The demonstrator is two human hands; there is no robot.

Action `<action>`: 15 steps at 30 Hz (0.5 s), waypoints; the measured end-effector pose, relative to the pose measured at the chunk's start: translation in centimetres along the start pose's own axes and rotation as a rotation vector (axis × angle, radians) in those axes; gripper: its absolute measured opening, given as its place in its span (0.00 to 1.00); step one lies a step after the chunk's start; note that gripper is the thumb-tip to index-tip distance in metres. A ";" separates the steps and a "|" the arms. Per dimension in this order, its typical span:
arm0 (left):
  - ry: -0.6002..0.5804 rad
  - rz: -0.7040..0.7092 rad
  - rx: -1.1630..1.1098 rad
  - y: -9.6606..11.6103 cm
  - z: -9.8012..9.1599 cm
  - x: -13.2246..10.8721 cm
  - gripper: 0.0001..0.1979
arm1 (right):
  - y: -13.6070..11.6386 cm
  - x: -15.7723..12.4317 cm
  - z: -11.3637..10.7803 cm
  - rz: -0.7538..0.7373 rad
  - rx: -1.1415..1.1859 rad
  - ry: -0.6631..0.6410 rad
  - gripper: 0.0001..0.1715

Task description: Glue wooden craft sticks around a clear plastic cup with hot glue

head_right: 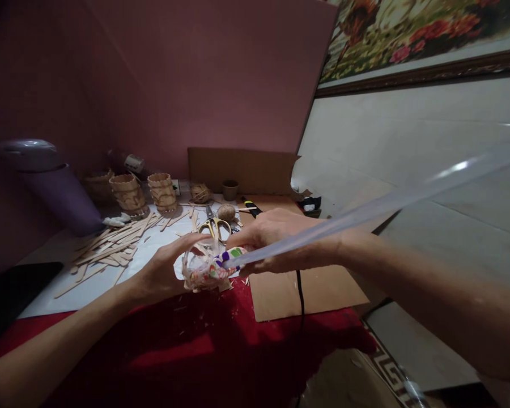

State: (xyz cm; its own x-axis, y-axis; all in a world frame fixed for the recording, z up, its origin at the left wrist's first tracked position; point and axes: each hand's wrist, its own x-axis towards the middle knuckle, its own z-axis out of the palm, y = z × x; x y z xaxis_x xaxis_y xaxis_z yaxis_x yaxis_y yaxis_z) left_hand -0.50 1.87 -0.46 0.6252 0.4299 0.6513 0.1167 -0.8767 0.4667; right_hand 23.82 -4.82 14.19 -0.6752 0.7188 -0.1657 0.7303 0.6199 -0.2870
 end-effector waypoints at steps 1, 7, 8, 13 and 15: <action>-0.009 -0.009 -0.010 0.0 0.0 0.0 0.37 | 0.2 0.0 0.1 -0.015 0.016 0.007 0.09; -0.013 0.004 -0.020 -0.1 -0.3 -0.1 0.36 | 1.3 -0.3 0.6 -0.004 0.117 0.024 0.13; -0.010 0.008 -0.015 -0.1 -0.4 -0.1 0.36 | 1.4 -0.3 0.7 0.003 0.133 0.032 0.14; 0.007 0.024 0.013 -0.3 -0.4 -0.1 0.36 | 2.1 -0.5 1.6 -0.058 0.211 0.070 0.16; 0.015 0.038 0.013 -0.3 -0.4 0.0 0.36 | 2.3 -0.5 2.0 -0.081 0.238 0.091 0.17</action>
State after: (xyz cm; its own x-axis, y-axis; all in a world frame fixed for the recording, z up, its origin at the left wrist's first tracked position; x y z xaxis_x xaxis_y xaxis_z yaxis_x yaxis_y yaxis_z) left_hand -0.88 2.22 -0.39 0.6175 0.3999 0.6773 0.1036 -0.8950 0.4339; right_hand 25.60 -4.37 11.71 -0.7107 0.7017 -0.0511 0.6220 0.5927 -0.5116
